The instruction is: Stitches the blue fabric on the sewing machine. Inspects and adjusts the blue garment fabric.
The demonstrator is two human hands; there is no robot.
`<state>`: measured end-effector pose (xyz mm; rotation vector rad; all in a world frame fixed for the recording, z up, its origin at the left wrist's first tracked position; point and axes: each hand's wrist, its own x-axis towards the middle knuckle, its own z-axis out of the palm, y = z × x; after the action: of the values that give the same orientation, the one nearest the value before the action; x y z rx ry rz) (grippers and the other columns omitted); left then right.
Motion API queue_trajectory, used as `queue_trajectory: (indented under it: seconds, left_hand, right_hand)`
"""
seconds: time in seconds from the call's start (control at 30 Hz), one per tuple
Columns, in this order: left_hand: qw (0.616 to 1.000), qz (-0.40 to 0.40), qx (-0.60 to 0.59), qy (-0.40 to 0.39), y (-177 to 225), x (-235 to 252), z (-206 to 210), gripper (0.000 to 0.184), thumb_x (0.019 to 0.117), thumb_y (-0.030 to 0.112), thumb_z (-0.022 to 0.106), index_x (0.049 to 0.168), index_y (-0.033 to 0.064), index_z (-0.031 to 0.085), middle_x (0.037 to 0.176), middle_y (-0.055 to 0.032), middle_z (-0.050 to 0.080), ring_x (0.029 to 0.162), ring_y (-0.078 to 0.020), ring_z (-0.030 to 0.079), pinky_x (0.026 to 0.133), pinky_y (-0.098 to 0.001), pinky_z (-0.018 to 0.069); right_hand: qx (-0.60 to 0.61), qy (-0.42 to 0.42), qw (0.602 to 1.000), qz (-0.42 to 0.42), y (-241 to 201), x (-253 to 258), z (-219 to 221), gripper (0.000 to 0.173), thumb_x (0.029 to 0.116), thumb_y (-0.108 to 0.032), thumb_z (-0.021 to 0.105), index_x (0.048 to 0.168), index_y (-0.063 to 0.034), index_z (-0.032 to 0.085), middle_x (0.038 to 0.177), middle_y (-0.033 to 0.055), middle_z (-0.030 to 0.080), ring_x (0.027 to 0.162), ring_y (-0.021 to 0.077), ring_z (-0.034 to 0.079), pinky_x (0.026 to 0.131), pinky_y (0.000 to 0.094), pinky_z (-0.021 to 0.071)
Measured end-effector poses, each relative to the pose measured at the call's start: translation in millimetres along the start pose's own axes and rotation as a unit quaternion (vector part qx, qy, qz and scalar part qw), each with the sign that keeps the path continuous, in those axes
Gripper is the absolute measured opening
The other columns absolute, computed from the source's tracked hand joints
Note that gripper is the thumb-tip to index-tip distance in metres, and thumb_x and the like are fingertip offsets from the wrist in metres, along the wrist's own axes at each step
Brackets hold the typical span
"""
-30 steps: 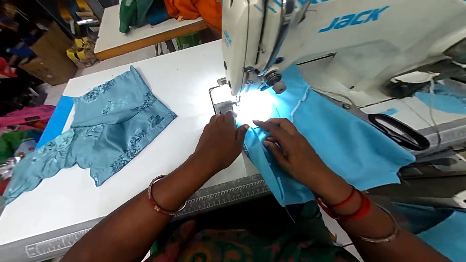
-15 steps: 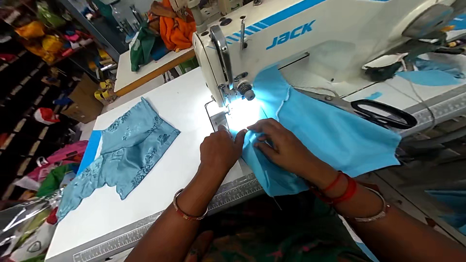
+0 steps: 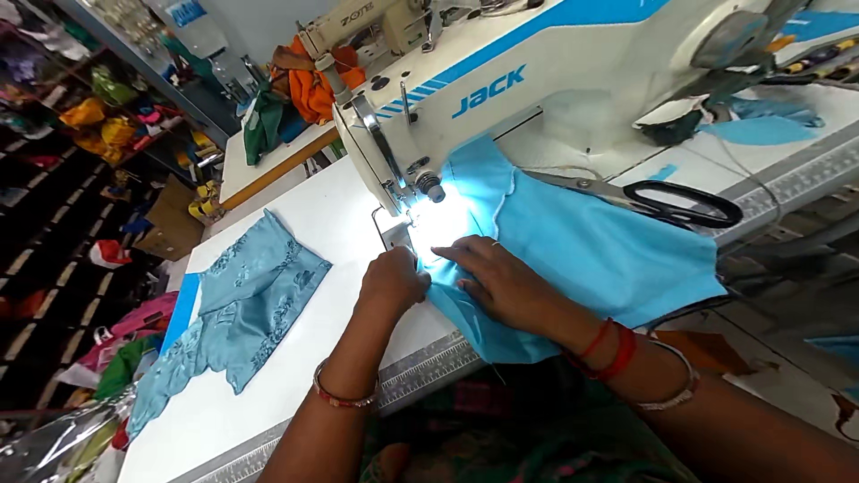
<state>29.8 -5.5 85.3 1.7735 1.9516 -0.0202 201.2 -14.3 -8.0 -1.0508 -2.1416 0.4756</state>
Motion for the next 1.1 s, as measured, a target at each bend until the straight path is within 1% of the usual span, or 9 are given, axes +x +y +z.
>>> queue_trajectory:
  seconds: [0.1, 0.23, 0.33, 0.47, 0.57, 0.63, 0.77, 0.9, 1.1]
  left_hand:
    - [0.996, 0.007, 0.08, 0.046, 14, -16, 10, 0.026, 0.0969, 0.017, 0.068, 0.111, -0.0046, 0.068, 0.097, -0.0227, 0.071, 0.093, -0.039, 0.07, 0.084, -0.0572, 0.0546]
    - [0.984, 0.028, 0.166, 0.062, 30, -42, 31, 0.028, 0.1036, 0.019, 0.057, 0.119, -0.0038, 0.065, 0.106, -0.0216, 0.07, 0.101, -0.0375, 0.07, 0.086, -0.0494, 0.0556]
    - [0.987, 0.071, 0.143, 0.035, 18, -47, 29, 0.032, 0.1056, 0.019, 0.051, 0.123, -0.0026, 0.067, 0.112, -0.0202, 0.07, 0.105, -0.0341, 0.07, 0.09, -0.0467, 0.0549]
    - [0.983, 0.183, 0.006, -0.022, -18, -41, 13, 0.029, 0.1062, 0.02, 0.05, 0.115, 0.004, 0.073, 0.106, -0.0129, 0.074, 0.099, -0.0266, 0.071, 0.091, -0.0474, 0.055]
    - [0.958, 0.261, 0.022, 0.115, -46, -11, 3, 0.022, 0.101, 0.008, 0.057, 0.112, 0.0039, 0.076, 0.104, -0.0138, 0.074, 0.091, -0.0303, 0.072, 0.08, -0.0516, 0.0578]
    - [0.924, 0.344, 0.041, 0.16, -66, 19, 2, 0.029, 0.0974, -0.002, 0.056, 0.121, 0.0017, 0.072, 0.121, -0.0148, 0.072, 0.108, -0.0305, 0.071, 0.093, -0.0492, 0.0564]
    - [0.854, 0.494, 0.046, 0.157, -96, 65, 19, 0.04, 0.0949, -0.005, 0.051, 0.13, 0.0022, 0.069, 0.137, -0.0139, 0.066, 0.131, -0.0296, 0.061, 0.113, -0.0443, 0.0444]
    - [0.79, 0.579, 0.082, 0.183, -108, 74, 25, 0.041, 0.0962, 0.005, 0.047, 0.13, 0.0057, 0.07, 0.135, -0.0106, 0.068, 0.131, -0.0268, 0.061, 0.116, -0.0422, 0.0415]
    - [0.752, 0.633, 0.075, 0.169, -112, 70, 27, 0.036, 0.1015, 0.013, 0.048, 0.126, 0.0098, 0.074, 0.13, -0.0091, 0.071, 0.129, -0.0241, 0.063, 0.115, -0.0372, 0.0419]
  right_hand:
    - [-0.008, 0.011, 1.0, -0.005, -1, 0, 1, 0.045, 0.0964, -0.013, 0.064, 0.141, -0.0097, 0.061, 0.127, 0.0145, 0.064, 0.117, 0.0345, 0.061, 0.098, 0.0486, 0.0511]
    - [-0.056, 0.063, 0.996, -0.033, -4, 3, 7, 0.043, 0.0949, -0.011, 0.065, 0.136, -0.0217, 0.068, 0.117, 0.0116, 0.068, 0.097, 0.0313, 0.067, 0.078, 0.0456, 0.0562]
    - [-0.12, 0.078, 0.988, -0.064, -10, 7, 14, 0.029, 0.0875, -0.004, 0.071, 0.111, -0.019, 0.079, 0.117, 0.0109, 0.07, 0.085, 0.0311, 0.07, 0.066, 0.0443, 0.0582]
    - [-0.151, 0.098, 0.975, -0.13, -5, 8, 21, 0.014, 0.0874, -0.008, 0.068, 0.09, -0.0152, 0.079, 0.105, 0.0047, 0.074, 0.093, 0.0258, 0.071, 0.07, 0.0396, 0.0587]
    - [-0.162, 0.115, 0.966, -0.164, -2, 6, 23, 0.023, 0.0944, -0.014, 0.058, 0.091, -0.0162, 0.08, 0.099, 0.0007, 0.076, 0.1, 0.0221, 0.071, 0.076, 0.0354, 0.0578]
    - [-0.164, 0.114, 0.965, -0.169, -1, 6, 23, 0.026, 0.0957, -0.016, 0.055, 0.09, -0.017, 0.081, 0.096, -0.0002, 0.077, 0.1, 0.0214, 0.072, 0.077, 0.0351, 0.0575]
    - [-0.156, 0.097, 0.966, -0.18, 4, 9, 20, 0.027, 0.0957, -0.019, 0.055, 0.09, -0.0171, 0.082, 0.094, -0.0002, 0.077, 0.099, 0.0192, 0.072, 0.079, 0.0331, 0.0574]
    - [-0.141, 0.067, 0.968, -0.198, 8, 12, 16, 0.025, 0.0947, -0.018, 0.057, 0.091, -0.0174, 0.082, 0.093, -0.0012, 0.076, 0.099, 0.0173, 0.07, 0.082, 0.0305, 0.0563]
    - [-0.118, 0.021, 0.968, -0.22, 9, 13, 10, 0.027, 0.0977, -0.018, 0.055, 0.097, -0.0162, 0.082, 0.097, -0.0006, 0.076, 0.1, 0.0168, 0.068, 0.084, 0.0303, 0.053]
